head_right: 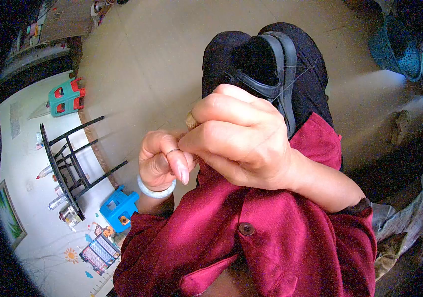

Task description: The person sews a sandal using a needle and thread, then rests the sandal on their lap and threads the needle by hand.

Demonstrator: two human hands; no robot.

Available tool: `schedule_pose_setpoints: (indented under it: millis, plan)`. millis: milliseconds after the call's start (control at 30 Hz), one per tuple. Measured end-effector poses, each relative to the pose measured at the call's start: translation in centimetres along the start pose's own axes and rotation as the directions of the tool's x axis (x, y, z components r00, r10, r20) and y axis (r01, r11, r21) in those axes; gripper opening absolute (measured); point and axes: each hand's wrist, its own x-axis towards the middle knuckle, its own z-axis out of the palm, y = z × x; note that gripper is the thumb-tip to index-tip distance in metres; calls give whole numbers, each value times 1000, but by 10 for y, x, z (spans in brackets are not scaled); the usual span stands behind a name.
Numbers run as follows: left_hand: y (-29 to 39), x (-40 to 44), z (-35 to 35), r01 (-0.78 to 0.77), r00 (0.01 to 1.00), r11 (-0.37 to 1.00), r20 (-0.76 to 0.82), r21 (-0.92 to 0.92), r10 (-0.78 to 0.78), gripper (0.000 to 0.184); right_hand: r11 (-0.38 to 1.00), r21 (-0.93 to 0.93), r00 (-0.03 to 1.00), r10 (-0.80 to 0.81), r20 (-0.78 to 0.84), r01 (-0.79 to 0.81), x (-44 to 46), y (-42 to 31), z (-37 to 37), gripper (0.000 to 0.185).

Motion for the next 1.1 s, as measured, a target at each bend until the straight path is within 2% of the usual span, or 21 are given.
schedule_pose_setpoints:
  millis: [200, 267, 400, 467, 533, 700, 800, 900, 967, 1100]
  plan:
    - [1, -3, -2, 53, 998, 999, 20, -11, -53, 34, 999, 14, 996, -43, 74, 42, -1, 0, -6, 17]
    - [2, -1, 2, 90, 996, 990, 22, -107, -88, 32, 999, 13, 996, -38, 86, 37, -2, -1, -7, 18]
    - [2, 2, 5, 40, 998, 995, 42, -91, -36, 29, 997, -29, 996, -74, 58, 75, -2, 0, -6, 19]
    - [2, 0, 6, 78, 996, 993, -41, -91, -82, 29, 994, -63, 995, -84, 51, 87, -3, 0, -5, 20]
    - [1, -1, 4, 77, 996, 995, -37, -69, -80, 29, 989, -118, 995, -84, 52, 90, -4, -1, -4, 21]
    - [1, 0, 4, 59, 998, 997, 0, -44, -59, 29, 992, -95, 996, -81, 44, 84, -4, -2, -4, 22]
    - [1, -1, 6, 112, 992, 991, -49, -74, -116, 29, 989, -116, 995, -82, 51, 87, -4, -1, -5, 21]
    - [1, -1, 5, 100, 993, 990, -57, -96, -106, 29, 991, -105, 996, -83, 36, 86, -2, 0, -3, 20]
    - [1, 0, 3, 69, 998, 995, -8, -73, -70, 29, 991, -94, 996, -91, 21, 93, -2, 0, -1, 20]
    - [-1, 2, 5, 58, 997, 996, -39, -74, -61, 28, 993, -91, 997, -81, 4, 81, -1, 2, -1, 20]
